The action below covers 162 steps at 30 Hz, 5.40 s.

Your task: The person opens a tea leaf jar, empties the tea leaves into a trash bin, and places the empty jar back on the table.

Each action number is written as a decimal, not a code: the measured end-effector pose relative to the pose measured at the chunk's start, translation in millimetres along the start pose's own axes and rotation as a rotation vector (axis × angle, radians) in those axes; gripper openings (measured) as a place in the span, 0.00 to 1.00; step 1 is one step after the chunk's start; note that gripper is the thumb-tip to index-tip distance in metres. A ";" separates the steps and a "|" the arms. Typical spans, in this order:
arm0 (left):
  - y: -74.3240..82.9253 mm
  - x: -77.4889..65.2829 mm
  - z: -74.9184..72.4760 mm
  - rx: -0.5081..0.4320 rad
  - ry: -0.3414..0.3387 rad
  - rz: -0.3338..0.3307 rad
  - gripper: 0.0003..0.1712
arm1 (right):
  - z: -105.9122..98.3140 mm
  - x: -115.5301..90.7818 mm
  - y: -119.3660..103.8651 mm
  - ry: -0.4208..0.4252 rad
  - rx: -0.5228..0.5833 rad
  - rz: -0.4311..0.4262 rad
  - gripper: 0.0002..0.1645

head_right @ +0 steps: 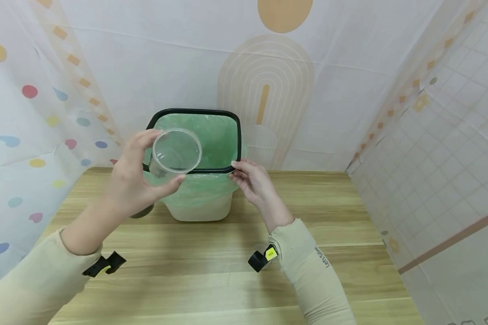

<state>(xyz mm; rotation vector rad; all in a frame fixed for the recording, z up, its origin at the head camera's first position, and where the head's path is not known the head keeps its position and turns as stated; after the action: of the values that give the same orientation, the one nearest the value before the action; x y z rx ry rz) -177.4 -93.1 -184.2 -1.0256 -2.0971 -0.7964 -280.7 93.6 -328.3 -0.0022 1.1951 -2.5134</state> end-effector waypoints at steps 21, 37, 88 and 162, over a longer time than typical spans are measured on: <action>9.2 -42.2 52.7 -0.286 -0.107 -0.096 0.43 | 4.3 0.4 2.6 -0.011 -0.007 0.003 0.05; 2.5 -88.1 99.3 -0.322 -0.172 -0.268 0.49 | 6.9 -0.8 1.9 -0.026 -0.022 0.003 0.06; -52.9 -170.4 218.9 -0.430 -0.269 -0.680 0.44 | 6.2 -2.7 2.3 -0.016 0.006 -0.015 0.06; -51.6 -191.9 172.8 -0.447 -0.321 -0.709 0.55 | 25.5 -64.9 17.5 -0.016 -0.723 -0.429 0.31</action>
<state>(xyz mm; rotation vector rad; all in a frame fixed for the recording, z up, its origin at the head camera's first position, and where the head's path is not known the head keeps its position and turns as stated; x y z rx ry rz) -180.1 -71.9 -446.7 -0.6262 -2.6737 -1.5882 -210.4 85.0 -315.4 -0.5040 2.2140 -2.2267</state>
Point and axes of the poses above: each hand's wrist, its own x-axis towards the middle knuckle, its own z-axis out of the palm, y = z × x, the point moved 9 cm from there along x, towards the middle knuckle, and after that the axes turned 10 degrees about -y, right-handed, at the moved point
